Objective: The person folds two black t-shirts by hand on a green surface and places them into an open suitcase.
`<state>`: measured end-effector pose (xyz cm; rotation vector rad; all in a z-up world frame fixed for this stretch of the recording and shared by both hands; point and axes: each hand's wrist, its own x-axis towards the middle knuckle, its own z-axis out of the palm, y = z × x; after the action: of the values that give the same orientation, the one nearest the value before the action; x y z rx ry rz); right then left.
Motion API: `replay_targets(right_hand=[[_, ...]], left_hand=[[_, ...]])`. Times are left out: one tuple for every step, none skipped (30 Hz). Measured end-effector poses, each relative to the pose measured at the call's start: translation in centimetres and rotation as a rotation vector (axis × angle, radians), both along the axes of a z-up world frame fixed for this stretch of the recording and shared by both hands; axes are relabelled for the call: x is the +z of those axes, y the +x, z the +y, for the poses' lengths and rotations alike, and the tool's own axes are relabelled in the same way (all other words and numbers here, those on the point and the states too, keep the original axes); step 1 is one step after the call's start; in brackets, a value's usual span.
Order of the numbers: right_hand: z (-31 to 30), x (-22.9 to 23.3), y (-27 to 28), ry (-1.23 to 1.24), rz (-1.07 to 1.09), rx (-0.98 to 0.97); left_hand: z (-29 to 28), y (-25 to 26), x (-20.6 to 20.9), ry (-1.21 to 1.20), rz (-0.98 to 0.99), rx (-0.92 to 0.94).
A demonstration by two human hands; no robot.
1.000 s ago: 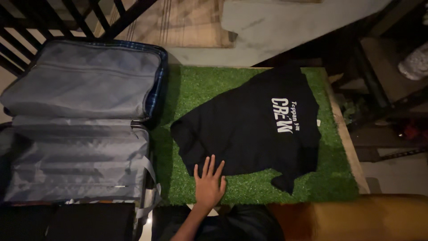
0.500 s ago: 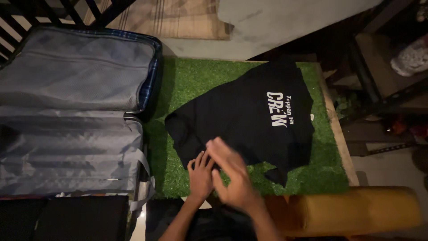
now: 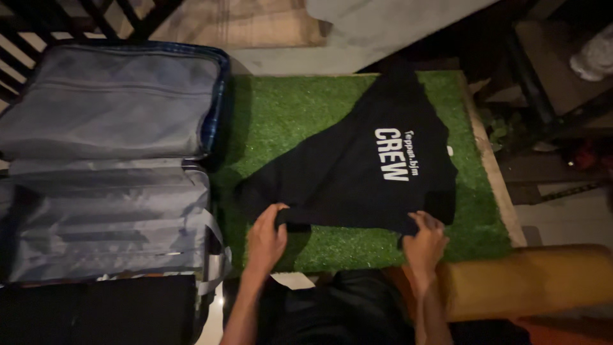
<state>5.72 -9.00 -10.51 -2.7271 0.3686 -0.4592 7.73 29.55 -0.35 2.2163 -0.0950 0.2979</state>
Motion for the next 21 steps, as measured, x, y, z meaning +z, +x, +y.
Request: replay_targets(right_hand=[[-0.9, 0.1, -0.6, 0.082, -0.152, -0.020], [-1.6, 0.3, -1.2, 0.079, -0.144, -0.031], [-2.3, 0.9, -1.5, 0.260, -0.203, -0.099], [-3.0, 1.8, -1.8, 0.441, -0.265, -0.167], [-3.8, 3.1, -2.3, 0.436, -0.261, -0.177], [-4.6, 4.7, -2.7, 0.407, -0.287, -0.174], [-5.1, 6.5, -3.1, 0.378, -0.313, -0.171], [-5.5, 8.2, -3.4, 0.377, -0.313, -0.177], [-6.0, 10.1, -3.8, 0.341, -0.250, -0.202], [-6.4, 11.8, -3.7, 0.307, -0.189, -0.225], [-7.3, 13.5, -3.3, 0.272, -0.012, -0.322], [-8.3, 15.2, -2.4, 0.238, 0.166, -0.415], [-9.5, 16.9, -0.6, 0.141, 0.157, -0.316], [-10.3, 18.3, 1.5, 0.046, 0.148, -0.216], [-10.8, 19.6, 3.6, 0.005, 0.161, -0.174], [-11.5, 21.4, 5.9, -0.037, 0.170, -0.134], [-11.6, 23.2, 9.0, -0.036, 0.245, -0.201], [-11.4, 24.9, 11.2, -0.056, 0.091, -0.098], [-11.2, 27.2, 13.8, -0.125, 0.104, -0.068], [-10.5, 29.2, 15.8, 0.402, 0.106, -0.069], [-10.2, 31.4, 17.2, 0.398, 0.103, -0.071]], left_hand=[[0.4, -0.4, 1.0, -0.003, 0.007, -0.010], [0.9, -0.9, 2.0, 0.087, 0.024, -0.075], [1.3, -1.2, 2.9, 0.177, 0.040, -0.141], [2.0, -1.3, 3.9, 0.173, 0.045, -0.151], [2.8, -1.5, 4.9, 0.230, 0.073, -0.245], [3.1, -1.5, 5.9, 0.289, 0.098, -0.334], [3.3, -1.7, 6.9, 0.287, 0.099, -0.339], [4.1, -1.9, 8.3, 0.344, 0.203, -0.282], [4.5, -1.7, 9.4, 0.400, 0.308, -0.225], [4.7, -1.2, 10.4, 0.400, 0.306, -0.228], [5.3, -0.7, 11.4, 0.402, 0.116, -0.160], [5.7, -0.2, 12.2, 0.401, -0.073, -0.088], [6.1, 1.1, 12.8, 0.434, -0.012, -0.078], [6.7, 3.0, 13.3, 0.468, 0.049, -0.068], [7.1, 5.3, 13.7, 0.562, 0.062, -0.054], [7.3, 7.8, 14.2, 0.654, 0.070, -0.041], [7.5, 9.9, 14.5, 0.709, -0.121, -0.024], [7.5, 12.0, 14.8, 0.757, -0.310, -0.005], [7.6, 14.7, 15.5, 0.805, -0.301, 0.018], [7.6, 17.3, 16.5, 0.852, -0.291, 0.042], [7.5, 19.5, 17.3, 0.838, -0.507, 0.110]])
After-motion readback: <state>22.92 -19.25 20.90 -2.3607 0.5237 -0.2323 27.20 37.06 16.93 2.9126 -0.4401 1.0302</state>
